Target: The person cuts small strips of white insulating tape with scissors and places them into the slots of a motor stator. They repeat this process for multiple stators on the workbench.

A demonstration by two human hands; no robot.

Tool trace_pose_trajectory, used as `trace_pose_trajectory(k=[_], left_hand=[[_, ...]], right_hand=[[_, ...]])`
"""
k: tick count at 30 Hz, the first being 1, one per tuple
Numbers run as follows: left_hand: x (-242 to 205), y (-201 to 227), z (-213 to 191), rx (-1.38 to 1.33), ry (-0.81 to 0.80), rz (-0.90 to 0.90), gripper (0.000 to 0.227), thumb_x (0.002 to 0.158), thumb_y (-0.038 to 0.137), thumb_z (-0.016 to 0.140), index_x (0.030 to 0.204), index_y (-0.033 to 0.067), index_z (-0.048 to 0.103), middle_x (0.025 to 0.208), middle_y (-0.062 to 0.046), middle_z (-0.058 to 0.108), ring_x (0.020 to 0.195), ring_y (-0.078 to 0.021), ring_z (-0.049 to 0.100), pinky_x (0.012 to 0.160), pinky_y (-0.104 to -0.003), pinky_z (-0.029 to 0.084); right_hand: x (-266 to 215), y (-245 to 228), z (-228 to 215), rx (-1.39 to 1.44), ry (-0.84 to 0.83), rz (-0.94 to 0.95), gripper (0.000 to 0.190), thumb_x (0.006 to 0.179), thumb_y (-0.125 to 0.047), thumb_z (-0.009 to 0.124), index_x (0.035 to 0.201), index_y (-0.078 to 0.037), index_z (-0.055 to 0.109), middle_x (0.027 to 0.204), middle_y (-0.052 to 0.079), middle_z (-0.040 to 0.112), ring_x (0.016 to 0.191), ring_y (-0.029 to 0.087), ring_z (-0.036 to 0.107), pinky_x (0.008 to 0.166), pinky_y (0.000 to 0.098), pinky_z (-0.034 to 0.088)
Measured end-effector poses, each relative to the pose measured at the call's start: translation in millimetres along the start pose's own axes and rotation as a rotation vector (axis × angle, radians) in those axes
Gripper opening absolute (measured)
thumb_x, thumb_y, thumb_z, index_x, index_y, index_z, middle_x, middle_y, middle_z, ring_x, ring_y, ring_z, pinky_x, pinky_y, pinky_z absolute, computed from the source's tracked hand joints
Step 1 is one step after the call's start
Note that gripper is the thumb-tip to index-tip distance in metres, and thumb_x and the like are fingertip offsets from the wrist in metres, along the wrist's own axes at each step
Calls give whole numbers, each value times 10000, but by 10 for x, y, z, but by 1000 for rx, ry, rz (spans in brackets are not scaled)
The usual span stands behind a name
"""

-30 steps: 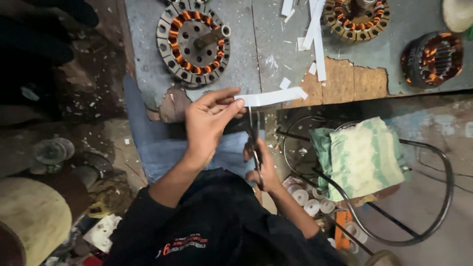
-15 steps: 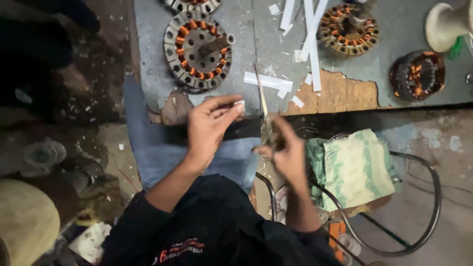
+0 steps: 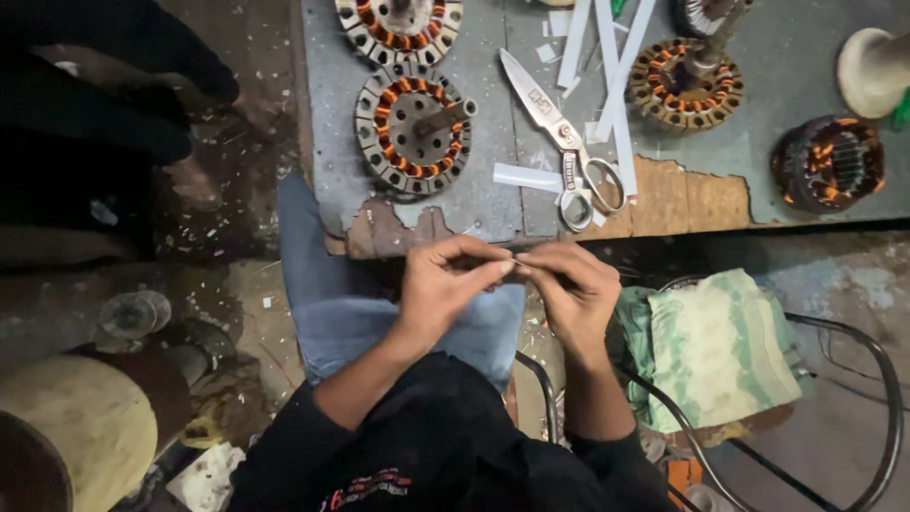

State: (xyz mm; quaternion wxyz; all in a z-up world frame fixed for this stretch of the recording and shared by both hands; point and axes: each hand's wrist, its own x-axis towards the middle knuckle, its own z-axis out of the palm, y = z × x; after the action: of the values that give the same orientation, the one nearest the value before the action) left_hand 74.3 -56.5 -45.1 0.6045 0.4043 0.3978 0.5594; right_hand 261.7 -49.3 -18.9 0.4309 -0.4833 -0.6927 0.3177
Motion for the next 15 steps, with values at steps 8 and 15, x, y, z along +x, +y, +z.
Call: trace_pose_trajectory(k=[8, 15], left_hand=[[83, 252, -39, 583, -164, 534, 213, 874, 16, 793, 1085, 25, 766, 1042, -107, 747, 925, -238, 748, 817, -324, 599], [830, 592, -307, 1329, 208, 808, 425, 869, 167, 774, 1216, -76, 743, 1350, -190, 620, 1229, -354, 642, 1057, -444, 534]], right_hand=[[-237, 449, 71, 568, 101, 405, 109, 894, 82, 703, 999, 62, 723, 968, 105, 726, 788, 163, 706, 733, 292, 591], [-268, 492, -4, 473, 235, 423, 17, 997, 28, 675, 1012, 22, 671, 900, 53, 664, 773, 98, 592, 709, 232, 485]])
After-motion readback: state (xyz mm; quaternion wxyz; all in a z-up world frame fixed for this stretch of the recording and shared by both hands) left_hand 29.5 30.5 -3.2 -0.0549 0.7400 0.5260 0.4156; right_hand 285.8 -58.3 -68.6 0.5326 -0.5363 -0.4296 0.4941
